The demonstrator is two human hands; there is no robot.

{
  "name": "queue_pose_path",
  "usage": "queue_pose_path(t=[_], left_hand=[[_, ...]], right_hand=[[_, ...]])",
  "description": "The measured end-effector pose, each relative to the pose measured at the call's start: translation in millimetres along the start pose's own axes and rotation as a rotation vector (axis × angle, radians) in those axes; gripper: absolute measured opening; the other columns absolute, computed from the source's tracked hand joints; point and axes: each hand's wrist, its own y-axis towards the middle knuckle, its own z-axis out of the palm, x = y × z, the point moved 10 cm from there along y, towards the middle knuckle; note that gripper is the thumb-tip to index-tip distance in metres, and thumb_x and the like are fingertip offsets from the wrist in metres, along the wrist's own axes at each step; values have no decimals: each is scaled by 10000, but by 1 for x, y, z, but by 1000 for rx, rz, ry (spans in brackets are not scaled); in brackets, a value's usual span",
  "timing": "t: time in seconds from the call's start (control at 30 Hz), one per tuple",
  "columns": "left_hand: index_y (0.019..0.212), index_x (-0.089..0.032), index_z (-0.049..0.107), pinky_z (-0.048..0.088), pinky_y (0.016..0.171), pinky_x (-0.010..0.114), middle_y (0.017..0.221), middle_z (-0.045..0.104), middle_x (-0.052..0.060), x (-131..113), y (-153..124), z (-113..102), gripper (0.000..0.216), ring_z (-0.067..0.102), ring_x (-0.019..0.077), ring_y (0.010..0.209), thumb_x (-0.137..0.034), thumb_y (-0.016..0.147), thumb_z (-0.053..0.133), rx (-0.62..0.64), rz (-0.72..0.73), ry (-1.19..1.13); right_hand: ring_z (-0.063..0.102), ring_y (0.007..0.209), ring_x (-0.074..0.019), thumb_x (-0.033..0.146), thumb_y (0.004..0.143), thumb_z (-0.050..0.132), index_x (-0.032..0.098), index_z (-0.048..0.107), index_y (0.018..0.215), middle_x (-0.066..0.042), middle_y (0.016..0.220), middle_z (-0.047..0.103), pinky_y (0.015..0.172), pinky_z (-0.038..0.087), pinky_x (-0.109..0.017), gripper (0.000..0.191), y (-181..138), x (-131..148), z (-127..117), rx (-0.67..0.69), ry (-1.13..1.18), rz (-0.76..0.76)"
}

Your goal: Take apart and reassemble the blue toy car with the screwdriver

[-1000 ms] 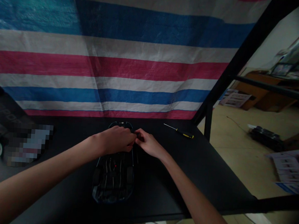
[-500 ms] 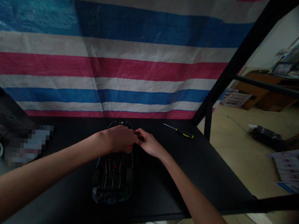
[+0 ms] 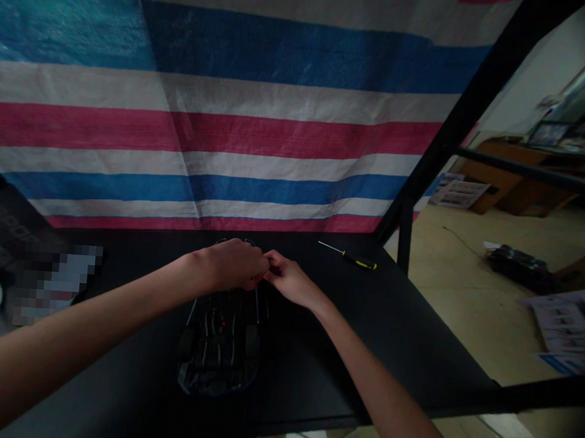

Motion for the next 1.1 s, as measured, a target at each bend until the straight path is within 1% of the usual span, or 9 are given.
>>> queue_pose_path(t=[0.1,0.27,0.4,0.5,0.67,0.83,0.93,1.0,1.1], left_hand=[[972,-175,803,400,641,287,989,819,89,2,-1,5,106,738,208,810,-155,942,703,-2,38,-3],[951,-166,778,379,640,291,994,814,85,5,-1,10,124,722,193,812,-135,961,658,-55,91,-10],[900,-170,759,360,642,294,950,802,66,8,1,15,123,698,181,803,-128,944,653,-43,97,-50],[893,-178,748,350,639,293,909,789,42,10,2,16,111,684,169,781,-130,931,656,-31,95,-104],[946,-197,753,388,679,277,927,782,14,6,5,12,80,709,178,851,-145,918,698,-15,114,-202],[1003,-200,730,445,738,272,921,770,5,-11,17,7,94,715,175,826,-156,937,681,-76,188,-263],[1097,-203,733,480,804,281,1007,775,26,-18,22,7,182,733,192,909,-141,946,653,-116,225,-310],[1139,-195,732,490,849,296,1078,767,48,-14,23,8,239,731,212,991,-117,940,626,-153,206,-306],[1155,-193,718,493,920,316,1116,745,55,3,16,10,252,703,212,1029,-121,953,586,-231,176,-324]], right_hand=[[714,867,-200,245,933,625,229,631,1159,-9,950,762,788,486,-298,226,0,1,-1,-8,5,-5],[734,878,-213,302,968,624,232,627,1193,-21,958,781,783,495,-310,235,-1,1,-2,-13,14,-8],[731,870,-217,329,983,617,228,629,1213,-35,958,781,764,491,-318,252,0,-1,-4,-30,8,1],[703,824,-205,349,981,618,231,638,1198,-26,917,761,729,480,-313,248,2,-5,-10,-50,-3,14],[661,741,-177,380,972,584,224,625,1197,1,860,716,699,483,-302,277,4,-13,-31,-98,2,35],[641,729,-183,383,949,553,227,635,1132,8,829,703,708,462,-310,255,-1,-14,-65,-191,-39,55],[658,746,-196,378,935,544,229,626,1097,6,813,703,749,465,-327,234,-5,-12,-79,-239,-69,73],[665,742,-200,367,929,542,231,625,1083,5,807,706,763,468,-336,221,-6,-13,-83,-254,-83,88],[679,765,-206,352,932,550,239,630,1089,3,816,717,772,466,-339,209,-8,-13,-86,-269,-99,101]])
